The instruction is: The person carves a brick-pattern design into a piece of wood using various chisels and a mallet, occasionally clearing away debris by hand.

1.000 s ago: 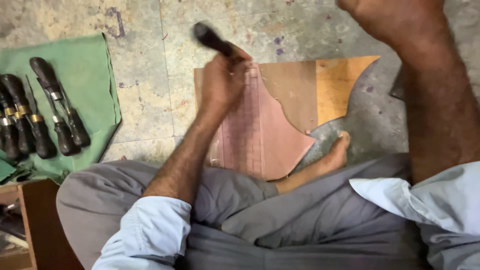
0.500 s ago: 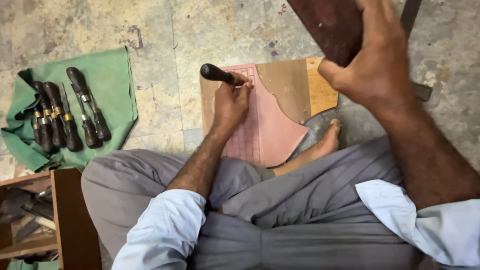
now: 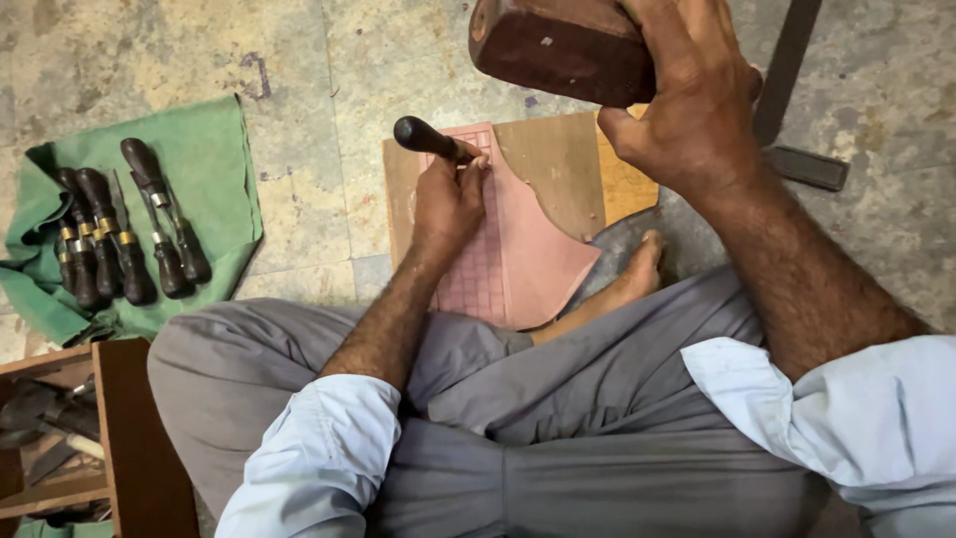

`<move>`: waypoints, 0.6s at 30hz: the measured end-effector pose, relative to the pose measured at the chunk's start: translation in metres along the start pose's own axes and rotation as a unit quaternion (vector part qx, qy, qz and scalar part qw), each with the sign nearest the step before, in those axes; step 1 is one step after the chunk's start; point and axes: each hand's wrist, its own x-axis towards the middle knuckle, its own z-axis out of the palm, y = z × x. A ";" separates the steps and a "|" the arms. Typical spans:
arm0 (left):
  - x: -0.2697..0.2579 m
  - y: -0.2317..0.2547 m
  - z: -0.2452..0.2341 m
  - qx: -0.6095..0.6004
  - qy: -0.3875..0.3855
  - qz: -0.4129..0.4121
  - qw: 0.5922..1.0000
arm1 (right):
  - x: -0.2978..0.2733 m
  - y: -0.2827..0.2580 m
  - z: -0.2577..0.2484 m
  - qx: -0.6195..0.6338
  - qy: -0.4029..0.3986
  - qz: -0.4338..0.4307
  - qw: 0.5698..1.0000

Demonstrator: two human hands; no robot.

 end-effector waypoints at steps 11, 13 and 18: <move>0.001 0.015 -0.008 0.121 -0.052 0.000 0.991 | -0.001 0.003 0.006 -0.004 0.044 -0.064 0.997; 0.002 0.015 -0.005 0.151 -0.053 0.010 0.987 | -0.001 0.001 0.010 0.001 0.048 -0.072 0.996; 0.003 0.007 0.004 0.233 -0.067 0.049 0.969 | 0.005 -0.002 0.016 -0.064 0.000 -0.099 0.993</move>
